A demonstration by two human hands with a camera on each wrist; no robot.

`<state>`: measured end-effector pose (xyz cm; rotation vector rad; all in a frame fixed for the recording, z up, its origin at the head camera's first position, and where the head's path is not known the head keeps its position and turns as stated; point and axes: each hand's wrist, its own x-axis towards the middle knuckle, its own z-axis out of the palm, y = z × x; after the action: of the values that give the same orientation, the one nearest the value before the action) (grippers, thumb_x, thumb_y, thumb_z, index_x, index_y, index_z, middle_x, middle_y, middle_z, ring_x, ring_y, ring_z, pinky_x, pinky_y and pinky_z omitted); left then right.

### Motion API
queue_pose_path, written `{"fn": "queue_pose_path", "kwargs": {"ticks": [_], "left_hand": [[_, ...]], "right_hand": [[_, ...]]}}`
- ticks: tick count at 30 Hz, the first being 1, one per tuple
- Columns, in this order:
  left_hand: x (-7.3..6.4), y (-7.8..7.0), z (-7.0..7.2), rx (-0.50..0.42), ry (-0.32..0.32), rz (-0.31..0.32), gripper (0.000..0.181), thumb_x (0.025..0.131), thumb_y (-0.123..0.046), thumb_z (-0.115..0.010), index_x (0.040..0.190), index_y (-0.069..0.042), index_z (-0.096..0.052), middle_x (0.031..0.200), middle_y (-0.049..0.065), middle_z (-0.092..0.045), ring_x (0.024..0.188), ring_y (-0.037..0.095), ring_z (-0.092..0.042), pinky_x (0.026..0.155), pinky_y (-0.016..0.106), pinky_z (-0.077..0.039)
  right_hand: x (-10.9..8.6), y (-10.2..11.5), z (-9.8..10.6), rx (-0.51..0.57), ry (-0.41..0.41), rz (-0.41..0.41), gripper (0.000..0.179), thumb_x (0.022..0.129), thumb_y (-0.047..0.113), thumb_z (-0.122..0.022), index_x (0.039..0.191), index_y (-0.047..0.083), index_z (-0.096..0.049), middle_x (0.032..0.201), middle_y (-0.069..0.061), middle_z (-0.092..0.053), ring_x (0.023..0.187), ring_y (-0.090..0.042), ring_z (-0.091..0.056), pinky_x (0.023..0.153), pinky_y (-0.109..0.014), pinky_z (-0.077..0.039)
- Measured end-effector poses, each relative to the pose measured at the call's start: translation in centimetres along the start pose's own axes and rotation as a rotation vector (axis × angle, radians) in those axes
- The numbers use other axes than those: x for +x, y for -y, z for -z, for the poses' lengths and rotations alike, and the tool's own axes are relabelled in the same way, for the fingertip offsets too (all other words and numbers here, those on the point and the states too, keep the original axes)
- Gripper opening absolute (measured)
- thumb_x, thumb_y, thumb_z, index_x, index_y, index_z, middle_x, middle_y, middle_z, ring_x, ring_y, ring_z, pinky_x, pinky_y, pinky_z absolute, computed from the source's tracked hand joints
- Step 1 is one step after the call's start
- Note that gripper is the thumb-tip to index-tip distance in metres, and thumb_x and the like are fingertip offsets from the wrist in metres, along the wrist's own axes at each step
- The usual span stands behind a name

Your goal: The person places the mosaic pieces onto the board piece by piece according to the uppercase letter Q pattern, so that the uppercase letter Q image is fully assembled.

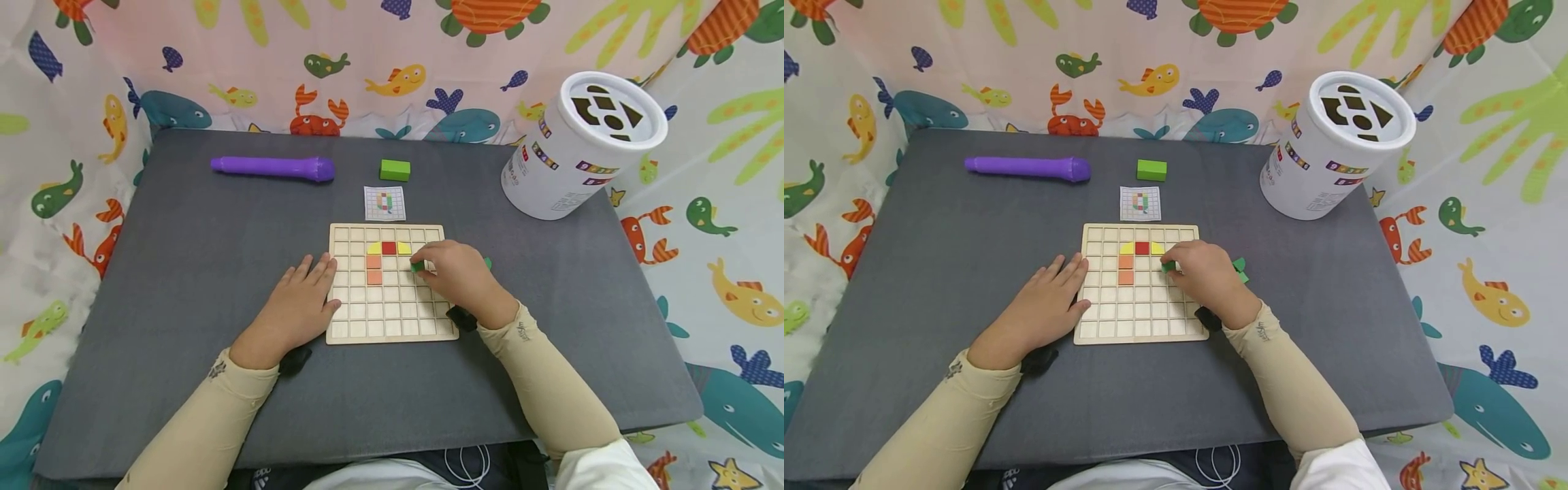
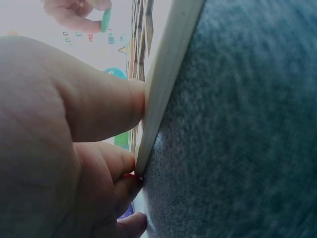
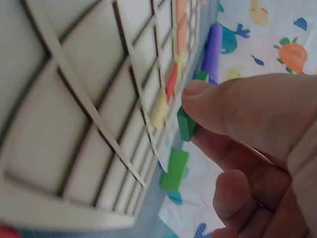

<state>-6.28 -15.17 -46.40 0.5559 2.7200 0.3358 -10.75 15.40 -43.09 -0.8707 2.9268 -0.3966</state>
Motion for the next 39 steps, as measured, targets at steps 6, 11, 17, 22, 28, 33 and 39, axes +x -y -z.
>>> {"fn": "queue_pose_path", "kwargs": {"ticks": [6,11,17,22,28,33,39], "left_hand": [[0.2,-0.2,0.1,0.003,0.006,0.0,0.078,0.111,-0.039,-0.056,0.17,-0.003,-0.02,0.176,0.014,-0.016,0.161,0.042,-0.011,0.127,0.061,-0.014],[0.2,-0.3,0.2,0.006,0.005,-0.001,0.079,0.111,-0.039,-0.057,0.17,-0.003,-0.019,0.176,0.014,-0.016,0.161,0.042,-0.011,0.128,0.061,-0.015],[0.2,-0.5,0.1,0.011,0.007,-0.001,0.079,0.111,-0.04,-0.056,0.17,-0.003,-0.02,0.176,0.014,-0.016,0.162,0.041,-0.011,0.128,0.06,-0.015],[0.2,-0.6,0.1,0.01,0.007,0.0,0.078,0.111,-0.039,-0.056,0.17,-0.002,-0.021,0.176,0.014,-0.017,0.161,0.042,-0.012,0.128,0.06,-0.015],[0.1,-0.5,0.0,0.009,0.0,-0.001,0.077,0.111,-0.039,-0.056,0.17,-0.002,-0.021,0.176,0.014,-0.018,0.161,0.042,-0.012,0.127,0.06,-0.016],[0.0,-0.3,0.0,0.009,-0.013,-0.008,0.076,0.111,-0.037,-0.057,0.169,-0.001,-0.023,0.175,0.016,-0.02,0.161,0.043,-0.014,0.127,0.061,-0.017],[-0.2,-0.1,0.1,0.013,-0.023,-0.011,0.075,0.111,-0.036,-0.058,0.169,-0.001,-0.025,0.175,0.016,-0.022,0.16,0.044,-0.016,0.127,0.061,-0.018]], "right_hand": [[1.1,0.1,-1.1,-0.006,0.024,0.018,0.017,0.091,0.013,-0.087,0.109,0.015,-0.085,0.116,0.0,-0.079,0.111,-0.024,-0.072,0.082,-0.043,-0.061],[1.8,0.1,-1.4,-0.037,0.026,0.038,0.011,0.092,0.012,-0.086,0.102,0.016,-0.087,0.112,0.002,-0.079,0.107,-0.024,-0.072,0.081,-0.043,-0.062],[2.2,0.0,-1.3,-0.05,0.028,0.006,0.01,0.093,0.015,-0.087,0.102,0.017,-0.088,0.106,0.001,-0.079,0.101,-0.023,-0.073,0.08,-0.041,-0.062],[1.7,-0.3,-0.9,-0.004,0.059,-0.013,0.014,0.098,0.018,-0.082,0.111,0.017,-0.087,0.112,0.0,-0.079,0.104,-0.021,-0.073,0.08,-0.041,-0.061],[-0.4,-0.8,1.3,0.077,0.055,-0.14,0.023,0.104,0.022,-0.072,0.123,0.014,-0.082,0.119,-0.004,-0.077,0.102,-0.023,-0.07,0.079,-0.046,-0.059],[-3.0,-2.2,2.6,0.104,0.017,-0.229,0.025,0.105,0.023,-0.069,0.124,0.014,-0.082,0.119,-0.004,-0.077,0.093,-0.023,-0.066,0.079,-0.046,-0.056],[-6.1,-4.6,3.0,0.103,-0.011,-0.299,0.023,0.104,0.02,-0.07,0.122,0.015,-0.083,0.113,-0.003,-0.078,0.086,-0.022,-0.063,0.071,-0.044,-0.054]]}}
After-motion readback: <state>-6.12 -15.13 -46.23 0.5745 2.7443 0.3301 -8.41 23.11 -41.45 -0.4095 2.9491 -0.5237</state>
